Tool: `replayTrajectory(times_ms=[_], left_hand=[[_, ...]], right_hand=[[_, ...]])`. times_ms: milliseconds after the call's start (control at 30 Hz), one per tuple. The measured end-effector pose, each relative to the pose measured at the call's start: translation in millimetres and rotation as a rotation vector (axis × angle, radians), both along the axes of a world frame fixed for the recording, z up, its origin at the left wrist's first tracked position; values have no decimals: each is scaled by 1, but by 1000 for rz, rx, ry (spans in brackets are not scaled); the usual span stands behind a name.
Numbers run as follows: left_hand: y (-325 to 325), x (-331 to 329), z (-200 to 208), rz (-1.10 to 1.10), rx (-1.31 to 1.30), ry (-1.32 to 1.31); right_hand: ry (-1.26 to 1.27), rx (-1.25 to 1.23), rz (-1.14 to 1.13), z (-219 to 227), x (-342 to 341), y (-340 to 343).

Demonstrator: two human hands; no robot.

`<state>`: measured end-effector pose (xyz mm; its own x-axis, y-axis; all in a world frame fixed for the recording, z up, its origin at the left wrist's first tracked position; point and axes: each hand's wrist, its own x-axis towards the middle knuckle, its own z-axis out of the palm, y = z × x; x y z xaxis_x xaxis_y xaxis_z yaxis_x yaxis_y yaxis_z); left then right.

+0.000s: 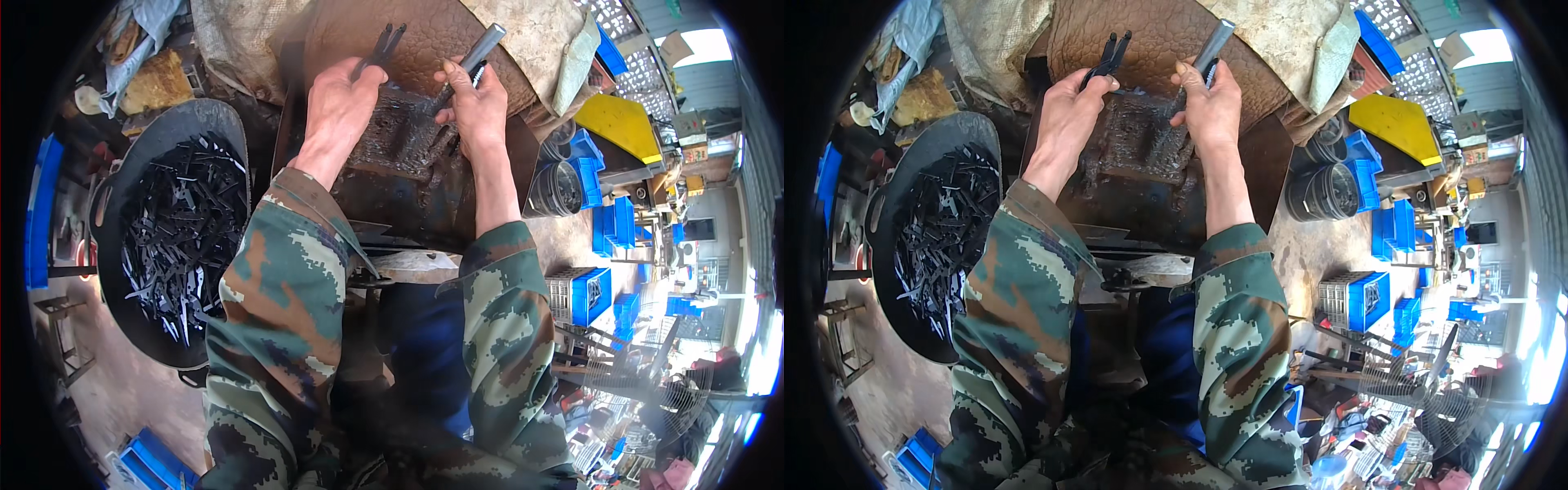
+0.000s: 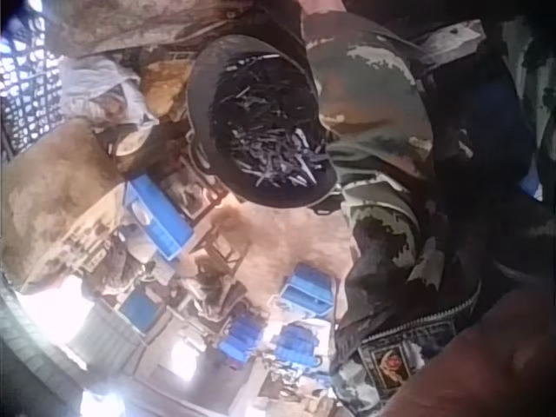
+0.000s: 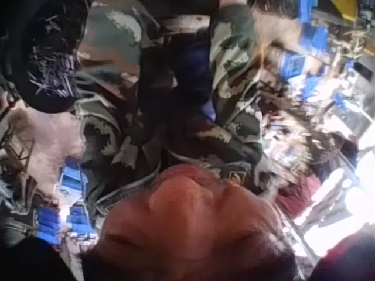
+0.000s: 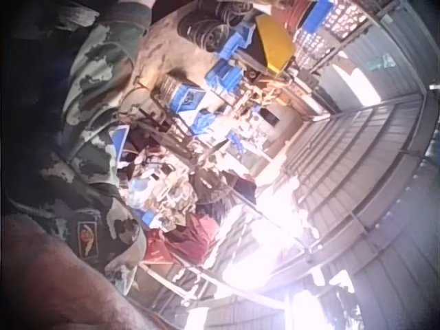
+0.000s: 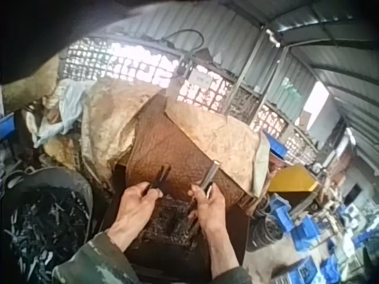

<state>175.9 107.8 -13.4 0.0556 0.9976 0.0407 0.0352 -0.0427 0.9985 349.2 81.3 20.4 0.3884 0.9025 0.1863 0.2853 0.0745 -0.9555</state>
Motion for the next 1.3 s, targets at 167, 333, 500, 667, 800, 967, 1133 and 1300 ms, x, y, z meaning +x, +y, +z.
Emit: replayTrajectory(times_ms=[167,333,500,667,800,967,1133,1300], left_hand=[[0,-2,-1,-3,4,-95],[-2,-3,1,8,14,-102],[-4,-10,1,16,-19,-20],[-9,-13,5,1,-38,-61],[-16,-20,15,8,-18,-144],[-23,-24,35,28,10,-94],[-26,-23,31,11,77,-33],[-24,-30,23,-42,80,48]], right_hand=[[-12,-14,-4,1,-2,1],[10,-8,-18,2,1,1],[-8,-23,-8,0,-2,1],[-25,-31,-20,3,-1,-2],[-48,-56,-10,5,-3,-4],[-19,-38,-23,7,0,-3],[37,-27,-38,6,-7,-17],[61,-182,185,15,-10,-87]])
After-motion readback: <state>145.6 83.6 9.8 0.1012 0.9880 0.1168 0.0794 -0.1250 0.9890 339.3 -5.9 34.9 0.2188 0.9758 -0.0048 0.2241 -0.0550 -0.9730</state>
